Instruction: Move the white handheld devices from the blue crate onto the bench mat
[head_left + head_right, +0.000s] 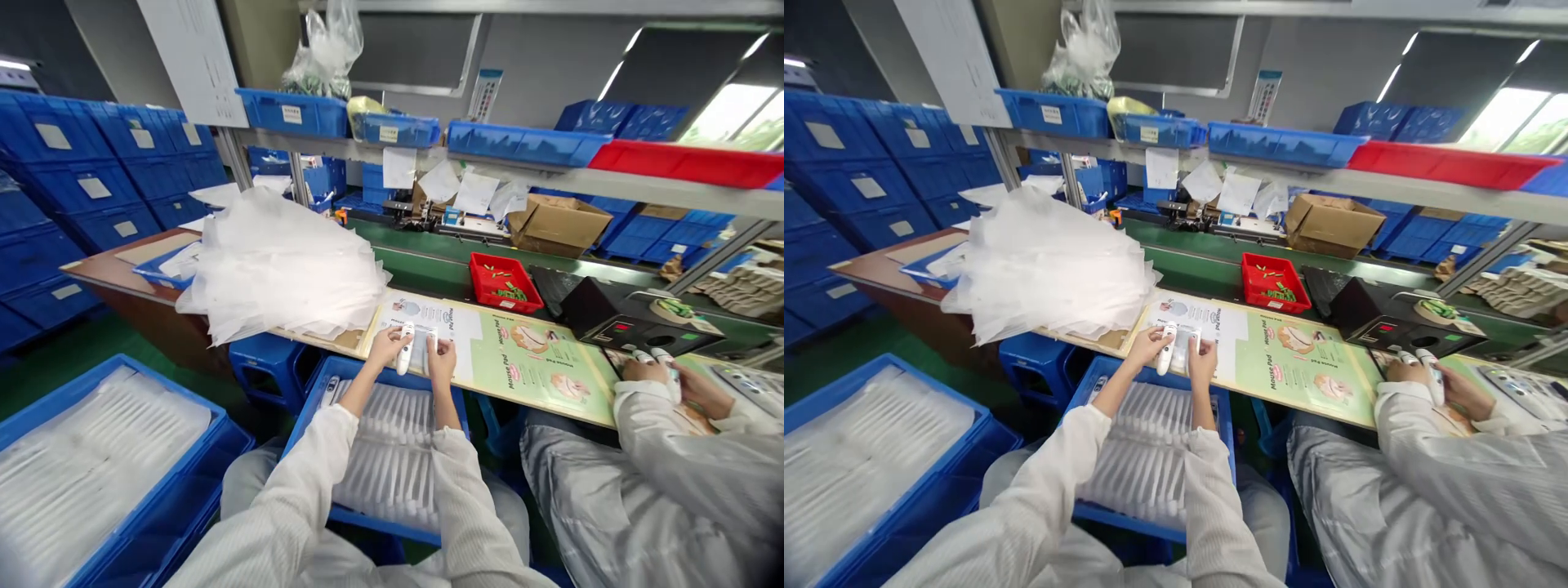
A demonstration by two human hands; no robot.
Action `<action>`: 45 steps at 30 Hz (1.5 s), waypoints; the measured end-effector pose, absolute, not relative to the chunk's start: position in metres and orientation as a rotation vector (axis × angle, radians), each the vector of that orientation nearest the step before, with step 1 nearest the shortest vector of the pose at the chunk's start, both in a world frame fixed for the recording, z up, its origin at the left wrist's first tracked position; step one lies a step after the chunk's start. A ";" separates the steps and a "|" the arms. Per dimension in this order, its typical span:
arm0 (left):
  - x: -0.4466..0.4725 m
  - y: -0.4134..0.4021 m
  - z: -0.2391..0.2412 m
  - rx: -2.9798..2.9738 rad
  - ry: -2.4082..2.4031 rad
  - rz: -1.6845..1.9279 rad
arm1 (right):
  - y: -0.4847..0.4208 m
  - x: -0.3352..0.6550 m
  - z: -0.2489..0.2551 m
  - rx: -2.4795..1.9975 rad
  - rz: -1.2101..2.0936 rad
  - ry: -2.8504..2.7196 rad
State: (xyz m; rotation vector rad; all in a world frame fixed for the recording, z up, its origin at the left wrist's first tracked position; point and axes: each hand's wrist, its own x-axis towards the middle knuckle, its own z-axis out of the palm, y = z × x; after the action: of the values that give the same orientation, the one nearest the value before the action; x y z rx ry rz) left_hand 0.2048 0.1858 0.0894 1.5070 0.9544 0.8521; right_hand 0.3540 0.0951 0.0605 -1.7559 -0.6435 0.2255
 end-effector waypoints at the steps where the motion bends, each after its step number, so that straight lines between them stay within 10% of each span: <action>1: 0.219 0.197 0.091 1.516 0.980 0.816 | 0.107 0.357 0.059 -1.825 0.237 -0.661; 18: 0.239 0.234 0.050 1.779 1.210 1.055 | 0.126 0.341 0.050 -2.322 -0.152 -1.445; 30: 0.032 0.151 -0.042 1.603 1.487 0.960 | 0.007 0.644 0.057 -2.581 -0.472 -0.766; 35: 0.021 0.151 -0.110 1.830 1.713 0.543 | -0.026 0.541 0.059 -2.131 -0.677 -0.869; 45: 0.062 0.165 -0.125 2.087 2.025 -0.080 | -0.044 0.314 -0.114 -2.197 0.122 -0.986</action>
State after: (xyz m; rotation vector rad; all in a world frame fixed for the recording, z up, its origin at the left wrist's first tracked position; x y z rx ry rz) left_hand 0.0619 0.1648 -0.1248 2.0866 2.0252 -0.0800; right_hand 0.3145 -0.0436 -0.1141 -2.1970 -0.9859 0.1222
